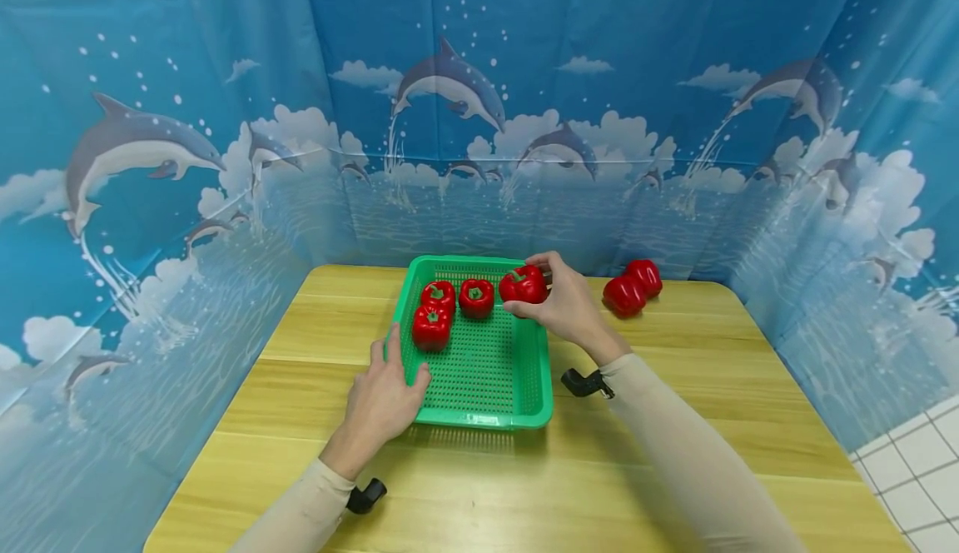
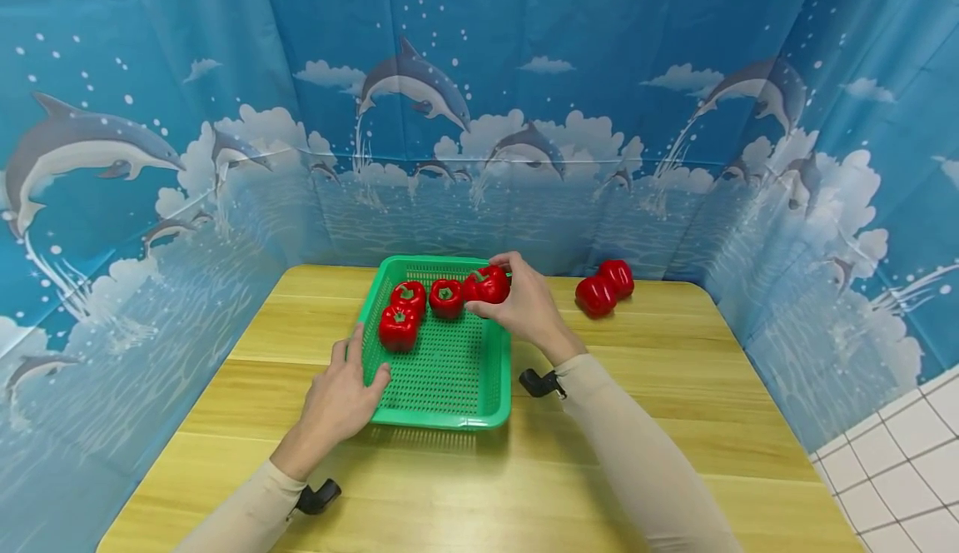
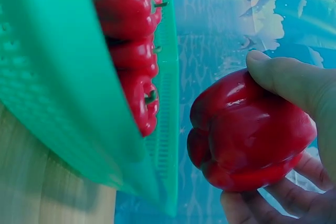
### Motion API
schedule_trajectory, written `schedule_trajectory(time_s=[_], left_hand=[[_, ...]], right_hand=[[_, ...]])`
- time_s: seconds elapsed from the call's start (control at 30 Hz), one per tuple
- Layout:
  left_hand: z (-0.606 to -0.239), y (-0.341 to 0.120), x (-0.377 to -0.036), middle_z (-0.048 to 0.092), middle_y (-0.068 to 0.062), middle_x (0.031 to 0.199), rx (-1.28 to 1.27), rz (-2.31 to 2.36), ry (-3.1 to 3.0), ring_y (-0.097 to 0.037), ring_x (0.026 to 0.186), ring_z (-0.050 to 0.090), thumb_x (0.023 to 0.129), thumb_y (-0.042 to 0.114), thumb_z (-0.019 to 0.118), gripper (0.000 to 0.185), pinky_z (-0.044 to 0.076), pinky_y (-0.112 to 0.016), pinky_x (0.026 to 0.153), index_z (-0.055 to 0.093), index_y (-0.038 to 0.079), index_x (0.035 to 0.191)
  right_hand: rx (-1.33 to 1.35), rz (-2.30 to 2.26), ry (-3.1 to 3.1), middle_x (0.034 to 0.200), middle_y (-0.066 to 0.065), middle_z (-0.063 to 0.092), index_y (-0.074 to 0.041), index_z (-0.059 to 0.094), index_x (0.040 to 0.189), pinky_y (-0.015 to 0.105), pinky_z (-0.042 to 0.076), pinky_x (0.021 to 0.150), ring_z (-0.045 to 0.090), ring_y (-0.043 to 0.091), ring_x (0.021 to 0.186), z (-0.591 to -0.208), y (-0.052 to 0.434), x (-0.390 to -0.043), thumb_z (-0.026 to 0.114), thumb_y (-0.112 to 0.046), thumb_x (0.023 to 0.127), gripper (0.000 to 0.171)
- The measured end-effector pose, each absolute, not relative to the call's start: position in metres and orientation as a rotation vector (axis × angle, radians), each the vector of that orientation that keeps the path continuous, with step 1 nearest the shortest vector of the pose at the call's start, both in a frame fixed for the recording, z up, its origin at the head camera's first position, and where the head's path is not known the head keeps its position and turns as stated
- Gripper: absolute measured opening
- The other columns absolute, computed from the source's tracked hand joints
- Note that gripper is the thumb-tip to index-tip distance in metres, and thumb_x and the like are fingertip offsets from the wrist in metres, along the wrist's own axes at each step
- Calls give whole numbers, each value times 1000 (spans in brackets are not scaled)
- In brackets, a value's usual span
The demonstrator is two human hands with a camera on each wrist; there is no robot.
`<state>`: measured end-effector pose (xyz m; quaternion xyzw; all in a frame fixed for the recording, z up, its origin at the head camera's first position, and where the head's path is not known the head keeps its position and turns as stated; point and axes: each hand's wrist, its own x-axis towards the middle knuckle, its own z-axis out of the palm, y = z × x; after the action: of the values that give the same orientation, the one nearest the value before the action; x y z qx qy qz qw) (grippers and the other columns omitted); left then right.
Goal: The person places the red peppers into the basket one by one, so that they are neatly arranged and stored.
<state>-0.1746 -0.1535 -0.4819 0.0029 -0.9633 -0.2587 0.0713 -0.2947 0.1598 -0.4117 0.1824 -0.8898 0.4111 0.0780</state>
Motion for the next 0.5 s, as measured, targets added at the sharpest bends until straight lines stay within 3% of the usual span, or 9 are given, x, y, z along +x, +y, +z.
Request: schedule_trajectory(time_s=[0.27, 0.5], left_hand=[[-482, -154, -174, 47, -37, 171, 6, -782, -2895, -29, 51, 53, 115, 46, 62, 94, 43, -35, 46, 19, 0, 185], [-482, -154, -174, 48, -36, 171, 9, -775, -2891, -29, 52, 53, 115, 46, 62, 93, 43, -35, 46, 20, 1, 185]], right_hand=[[583, 1182, -2684, 161, 17, 66, -14, 57, 163, 55, 65, 94, 73, 38, 121, -409, 142, -300, 99, -46, 94, 86], [601, 1156, -2724, 165, 15, 65, -16, 60, 162, 63, 62, 112, 66, 41, 144, -407, 131, -302, 97, -47, 96, 82]])
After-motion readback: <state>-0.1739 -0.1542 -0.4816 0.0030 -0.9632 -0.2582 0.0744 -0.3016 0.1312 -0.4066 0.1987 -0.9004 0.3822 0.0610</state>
